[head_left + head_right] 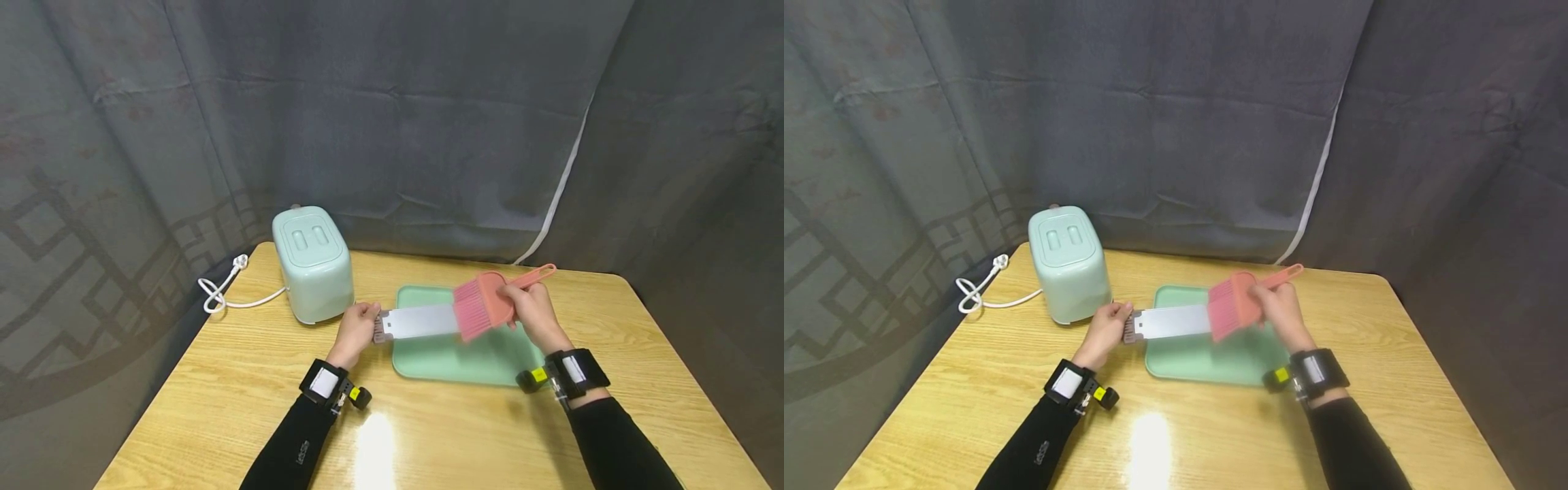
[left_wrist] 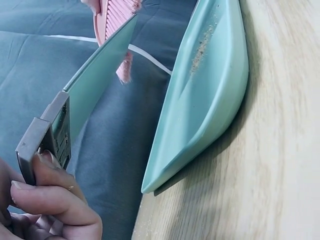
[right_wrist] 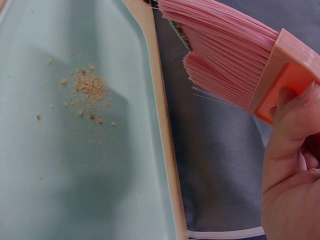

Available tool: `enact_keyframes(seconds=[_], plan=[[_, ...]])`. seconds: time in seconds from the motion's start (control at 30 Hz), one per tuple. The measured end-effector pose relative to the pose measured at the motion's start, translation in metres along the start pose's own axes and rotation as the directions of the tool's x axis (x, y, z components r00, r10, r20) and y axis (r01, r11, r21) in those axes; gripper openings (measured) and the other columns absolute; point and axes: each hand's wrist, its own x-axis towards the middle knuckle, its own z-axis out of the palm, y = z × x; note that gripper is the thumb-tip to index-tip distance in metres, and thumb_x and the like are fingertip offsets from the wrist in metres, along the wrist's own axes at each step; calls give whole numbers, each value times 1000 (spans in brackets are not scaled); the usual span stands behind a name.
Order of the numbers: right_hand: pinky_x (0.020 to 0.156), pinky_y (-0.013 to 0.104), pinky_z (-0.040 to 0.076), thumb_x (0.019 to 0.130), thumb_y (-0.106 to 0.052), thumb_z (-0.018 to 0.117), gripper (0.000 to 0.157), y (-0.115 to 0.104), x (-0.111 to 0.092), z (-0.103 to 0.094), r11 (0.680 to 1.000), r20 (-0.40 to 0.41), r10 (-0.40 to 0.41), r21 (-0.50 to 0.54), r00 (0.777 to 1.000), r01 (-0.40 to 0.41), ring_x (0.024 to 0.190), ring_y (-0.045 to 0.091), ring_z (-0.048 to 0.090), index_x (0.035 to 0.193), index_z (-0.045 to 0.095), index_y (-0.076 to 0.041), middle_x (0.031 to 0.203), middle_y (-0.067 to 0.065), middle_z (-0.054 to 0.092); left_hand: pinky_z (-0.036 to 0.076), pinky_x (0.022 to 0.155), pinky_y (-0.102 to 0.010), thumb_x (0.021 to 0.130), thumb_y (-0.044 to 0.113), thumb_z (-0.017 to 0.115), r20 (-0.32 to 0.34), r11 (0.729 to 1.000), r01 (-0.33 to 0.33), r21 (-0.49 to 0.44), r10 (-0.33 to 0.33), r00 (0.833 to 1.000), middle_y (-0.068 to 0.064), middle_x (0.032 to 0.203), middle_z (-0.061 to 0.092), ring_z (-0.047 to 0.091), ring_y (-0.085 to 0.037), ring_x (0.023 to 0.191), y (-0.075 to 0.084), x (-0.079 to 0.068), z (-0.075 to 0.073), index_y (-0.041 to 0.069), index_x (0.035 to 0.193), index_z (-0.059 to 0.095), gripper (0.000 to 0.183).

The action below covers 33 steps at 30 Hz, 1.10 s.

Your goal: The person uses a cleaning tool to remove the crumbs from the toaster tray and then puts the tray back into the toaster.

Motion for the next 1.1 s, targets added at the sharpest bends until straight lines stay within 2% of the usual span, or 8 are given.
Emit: enact_keyframes(seconds=[0.13,0.33,0.57,0.93,1.1], plan=[[40,26,42,100,-12,58,16,1,-1,-3,1000,-8,6,12,1000,-6,38,8,49,92,62,2,54,-6,62,43,66,-27,111,27,49,-6,1000,1,1,-1,1000,-5,86,56,52,-17,78,-2,1,-1,-1,102,65,34],[41,28,44,101,-14,57,17,11,1,-7,1000,-5,19,-25,1000,-19,38,8,49,92,62,0,55,-7,62,43,69,-28,111,27,49,-6,1000,12,-7,-12,1000,-6,88,57,53,-18,81,-1,1,-3,-1,105,66,33],[41,27,44,101,-14,57,18,20,1,-8,997,-17,43,-59,999,-44,38,7,49,97,60,4,56,-7,63,42,69,-28,111,26,49,-6,1000,7,-2,-7,1000,-6,87,57,52,-18,81,0,0,-3,-2,105,67,34],[41,28,45,101,-14,57,18,16,1,-9,997,-11,41,-57,999,-42,38,7,49,98,61,4,57,-6,64,42,67,-28,111,25,49,-9,1000,-5,-3,5,1000,-6,88,56,51,-18,80,1,0,-3,-3,105,67,34],[40,30,45,100,-12,57,18,8,3,-10,999,-14,-7,-42,1000,6,36,9,48,91,61,3,53,-6,62,43,68,-28,111,25,49,-10,1000,-6,-2,6,1000,-7,89,57,52,-18,82,1,-1,-3,-4,105,67,34]])
